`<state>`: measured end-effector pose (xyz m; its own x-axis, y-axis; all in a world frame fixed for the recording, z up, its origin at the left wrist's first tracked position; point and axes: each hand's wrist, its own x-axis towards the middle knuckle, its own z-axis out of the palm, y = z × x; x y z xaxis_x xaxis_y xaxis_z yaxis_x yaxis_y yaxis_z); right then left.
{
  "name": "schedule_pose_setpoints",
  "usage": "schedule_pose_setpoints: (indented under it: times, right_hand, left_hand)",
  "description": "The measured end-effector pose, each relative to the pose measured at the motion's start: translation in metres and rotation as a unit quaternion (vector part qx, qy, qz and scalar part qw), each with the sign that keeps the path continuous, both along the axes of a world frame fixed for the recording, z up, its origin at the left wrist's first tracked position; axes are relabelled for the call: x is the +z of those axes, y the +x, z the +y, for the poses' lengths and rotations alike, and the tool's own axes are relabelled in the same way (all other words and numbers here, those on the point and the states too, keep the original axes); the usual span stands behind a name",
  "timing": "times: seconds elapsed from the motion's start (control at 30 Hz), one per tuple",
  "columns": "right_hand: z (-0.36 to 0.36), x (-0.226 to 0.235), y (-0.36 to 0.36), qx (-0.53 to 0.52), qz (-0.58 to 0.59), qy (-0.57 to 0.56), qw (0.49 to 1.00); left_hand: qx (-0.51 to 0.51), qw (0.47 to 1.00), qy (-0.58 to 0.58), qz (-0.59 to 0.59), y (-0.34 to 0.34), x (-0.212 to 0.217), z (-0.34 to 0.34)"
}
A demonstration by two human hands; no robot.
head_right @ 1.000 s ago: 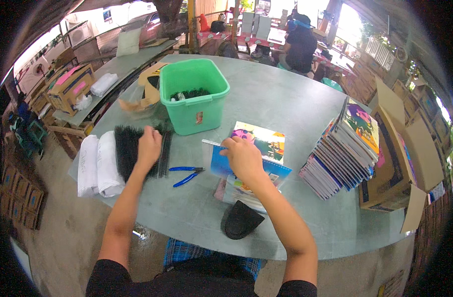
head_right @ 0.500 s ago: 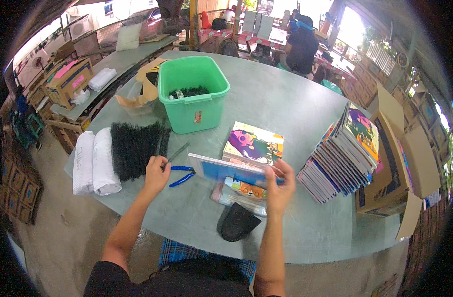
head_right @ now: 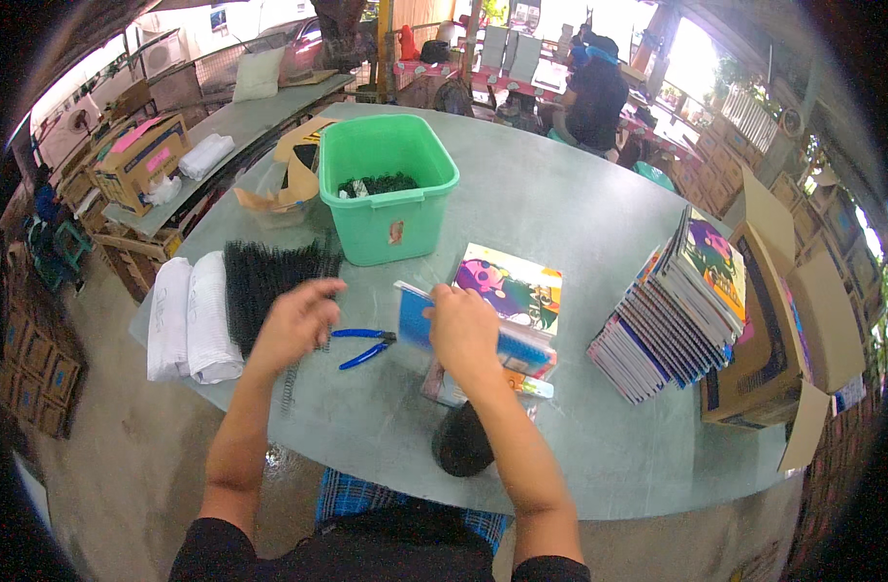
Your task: The person binds notebooks by threading a spiral wire through the pre-punched holes of each notebook and cutting the excess wire with pliers.
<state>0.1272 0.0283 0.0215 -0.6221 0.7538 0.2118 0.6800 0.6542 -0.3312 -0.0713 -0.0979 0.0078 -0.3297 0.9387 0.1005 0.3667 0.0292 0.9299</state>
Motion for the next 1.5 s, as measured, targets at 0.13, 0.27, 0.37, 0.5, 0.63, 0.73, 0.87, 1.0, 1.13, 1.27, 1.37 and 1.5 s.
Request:
schedule_pose_setpoints:
  times: [0.13,0.27,0.37,0.5,0.63,0.73,0.87,1.0,1.13,1.27,1.37,1.5]
  right_hand:
    - [0.002,0.008,0.011,0.052,-0.01,0.024,0.998]
    - [-0.001,-0.005,0.0,0.076,-0.029,0.058,0.995]
    - [0.001,-0.005,0.01,0.077,-0.028,0.052,0.995]
    - [-0.002,-0.006,0.014,0.094,-0.043,0.088,0.991]
    - [-0.007,-0.004,0.017,0.064,-0.009,0.177,0.982]
    - [-0.009,-0.018,0.012,0.09,-0.02,0.204,0.975]
    - [-0.013,-0.025,0.008,0.044,0.064,0.21,0.975]
    - [-0.008,-0.028,-0.001,0.032,0.075,0.199,0.977]
    - [-0.009,-0.027,0.004,0.065,0.111,0.154,0.98]
    - [-0.003,-0.024,0.022,0.107,0.118,0.149,0.976]
    - [-0.001,-0.019,0.022,0.093,0.072,0.182,0.976]
    - [-0.001,-0.027,0.025,0.108,0.118,0.18,0.971]
  left_hand:
    - [-0.095,0.965,-0.142,0.2,0.015,-0.041,0.017]
    - [-0.147,0.957,-0.116,0.223,0.056,-0.071,0.048]
    - [-0.17,0.943,-0.129,0.256,0.063,-0.045,0.047]
    - [-0.182,0.952,-0.1,0.227,0.059,-0.052,0.047]
    - [-0.125,0.965,-0.056,0.223,0.063,-0.04,0.039]
    - [-0.058,0.982,0.012,0.18,0.054,-0.033,0.038]
    - [0.003,0.991,0.113,0.066,0.053,-0.013,0.029]
    - [0.007,0.979,0.161,0.126,0.059,-0.014,0.024]
    - [0.03,0.972,0.168,0.163,0.066,-0.02,0.028]
    - [0.08,0.942,0.242,0.216,0.079,-0.029,0.045]
    - [0.071,0.988,0.119,0.06,0.086,-0.024,0.043]
    - [0.067,0.99,0.107,0.058,0.087,-0.022,0.052]
